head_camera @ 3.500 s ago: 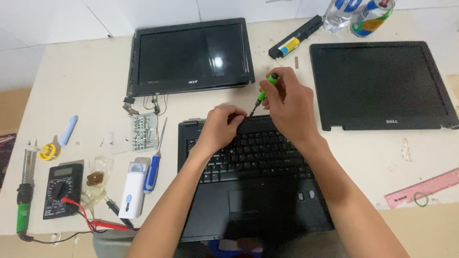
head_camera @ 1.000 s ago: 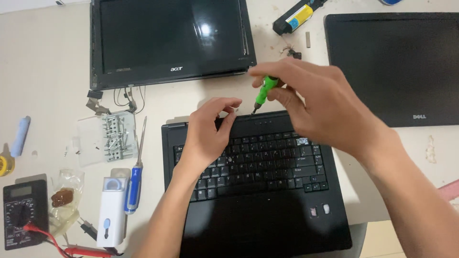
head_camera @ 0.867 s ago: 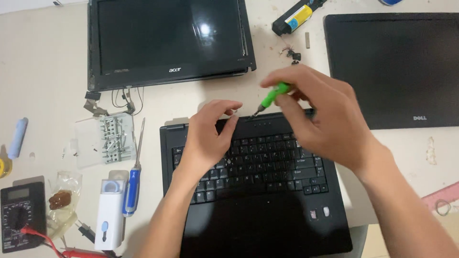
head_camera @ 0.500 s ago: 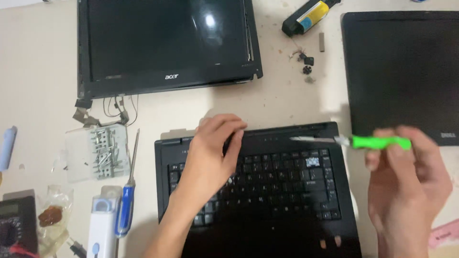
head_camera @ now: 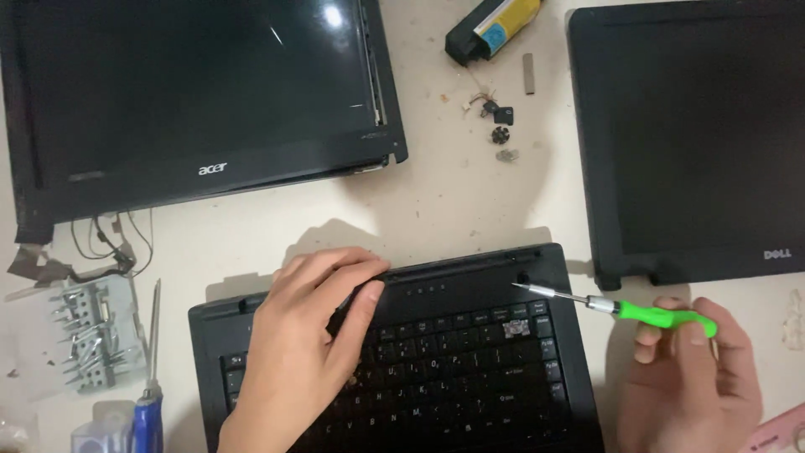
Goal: Disassembling a laptop to access internal components by removing the keyboard and bezel using a screwdriver
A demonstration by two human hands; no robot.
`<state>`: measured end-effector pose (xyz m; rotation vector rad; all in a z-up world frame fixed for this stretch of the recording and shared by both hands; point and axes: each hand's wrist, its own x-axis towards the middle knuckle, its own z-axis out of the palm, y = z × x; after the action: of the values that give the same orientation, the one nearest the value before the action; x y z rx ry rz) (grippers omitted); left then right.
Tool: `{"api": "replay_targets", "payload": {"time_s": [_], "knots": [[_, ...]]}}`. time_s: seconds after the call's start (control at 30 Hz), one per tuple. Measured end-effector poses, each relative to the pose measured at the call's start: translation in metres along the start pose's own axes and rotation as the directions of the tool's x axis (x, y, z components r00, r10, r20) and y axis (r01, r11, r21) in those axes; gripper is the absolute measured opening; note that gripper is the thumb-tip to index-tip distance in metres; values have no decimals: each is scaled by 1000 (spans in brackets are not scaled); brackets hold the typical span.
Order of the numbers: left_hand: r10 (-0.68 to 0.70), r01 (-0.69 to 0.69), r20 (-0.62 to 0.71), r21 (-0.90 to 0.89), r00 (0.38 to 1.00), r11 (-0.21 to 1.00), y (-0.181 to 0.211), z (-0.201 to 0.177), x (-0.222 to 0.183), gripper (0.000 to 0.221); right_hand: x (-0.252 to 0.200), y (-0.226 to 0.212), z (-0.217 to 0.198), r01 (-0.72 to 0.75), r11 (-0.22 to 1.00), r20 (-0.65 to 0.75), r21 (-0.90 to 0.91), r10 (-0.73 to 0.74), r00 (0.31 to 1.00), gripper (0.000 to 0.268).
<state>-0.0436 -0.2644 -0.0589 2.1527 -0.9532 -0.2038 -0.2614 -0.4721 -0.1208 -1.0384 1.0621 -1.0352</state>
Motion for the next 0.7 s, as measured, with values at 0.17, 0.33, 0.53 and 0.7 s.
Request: {"api": "replay_targets", "payload": {"time_s": [0.17, 0.33, 0.53, 0.7], "knots": [[24, -24, -16, 5, 1000, 1000, 0, 1, -1, 18, -9, -4, 11, 108, 992, 24, -72, -106, 994, 25], [18, -18, -5, 11, 1000, 1000, 1, 1, -4, 19, -18, -30, 41, 415, 863, 196, -288, -371, 908, 28], [64, -63, -39, 15, 997, 998, -5, 3, -7, 18, -26, -57, 67, 538, 715, 365, -447, -404, 839, 18], [25, -25, -6, 14, 1000, 1000, -5, 2, -8, 20, -33, -72, 83, 518, 625, 344, -584, -387, 856, 18]]}}
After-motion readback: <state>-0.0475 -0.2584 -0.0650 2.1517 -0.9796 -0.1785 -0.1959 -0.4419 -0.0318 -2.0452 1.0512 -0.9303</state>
